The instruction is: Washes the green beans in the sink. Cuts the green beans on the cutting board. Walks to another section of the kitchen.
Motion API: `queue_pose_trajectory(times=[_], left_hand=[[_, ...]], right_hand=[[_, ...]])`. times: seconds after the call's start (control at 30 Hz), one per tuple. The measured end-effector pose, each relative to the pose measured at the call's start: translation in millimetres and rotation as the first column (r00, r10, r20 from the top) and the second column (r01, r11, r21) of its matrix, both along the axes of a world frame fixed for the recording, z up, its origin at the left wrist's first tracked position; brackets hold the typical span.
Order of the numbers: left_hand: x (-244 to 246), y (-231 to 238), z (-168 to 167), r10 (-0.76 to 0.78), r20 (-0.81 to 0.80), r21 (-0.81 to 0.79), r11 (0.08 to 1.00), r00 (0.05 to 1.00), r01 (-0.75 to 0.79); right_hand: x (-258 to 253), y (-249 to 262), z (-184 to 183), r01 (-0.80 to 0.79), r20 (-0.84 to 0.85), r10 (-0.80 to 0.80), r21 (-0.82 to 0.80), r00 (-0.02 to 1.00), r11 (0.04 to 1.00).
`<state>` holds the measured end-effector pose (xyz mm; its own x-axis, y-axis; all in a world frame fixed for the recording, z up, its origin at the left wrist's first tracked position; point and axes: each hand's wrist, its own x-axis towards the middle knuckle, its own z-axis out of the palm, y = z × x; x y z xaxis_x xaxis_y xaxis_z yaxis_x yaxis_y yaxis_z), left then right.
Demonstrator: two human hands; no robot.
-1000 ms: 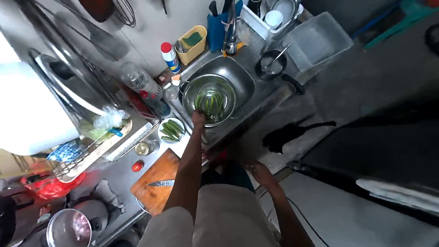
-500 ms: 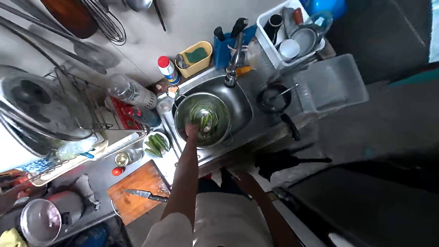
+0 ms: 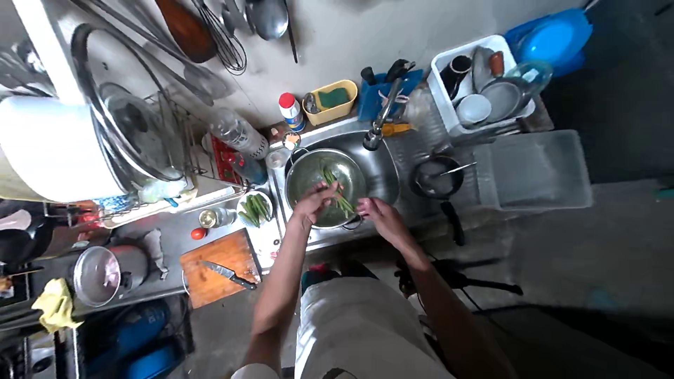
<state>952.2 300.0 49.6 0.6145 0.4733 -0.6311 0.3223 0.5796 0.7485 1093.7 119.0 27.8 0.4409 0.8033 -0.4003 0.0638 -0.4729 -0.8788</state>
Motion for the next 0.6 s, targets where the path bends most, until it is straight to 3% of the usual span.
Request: queue_pose_trajectory(times=[0.1, 0.2, 0.43, 0.53, 0.6], left_hand=[[9, -23, 7, 0.104, 0.082, 0.004, 0.994, 0.991, -0.105], [13, -39, 10, 0.190, 0.120, 0.043, 0.980, 0.974, -0.196], [-22, -31, -6, 0.200, 0.083, 0.196, 0.957, 0.976, -0.212], [-43, -28, -21, 0.224, 0.031, 0.352, 0.910, 0.974, -0.220], [-50, -26, -16, 0.203, 0.048, 0.552, 0.811, 0.978, -0.195]], right_hand=[[-6, 16, 22, -0.023, 0.006, 0.023, 0.099, 1.000, 0.995], [-7, 26, 36, -0.046, 0.080, 0.039, 0.087, 0.996, 0.995], [15, 43, 101, -0.054, 0.315, 0.036, 0.050, 0.949, 0.997], [23, 49, 114, -0.117, 0.344, 0.090, 0.059, 0.935, 0.991], [25, 52, 122, -0.183, 0.357, 0.148, 0.064, 0.922, 0.981]])
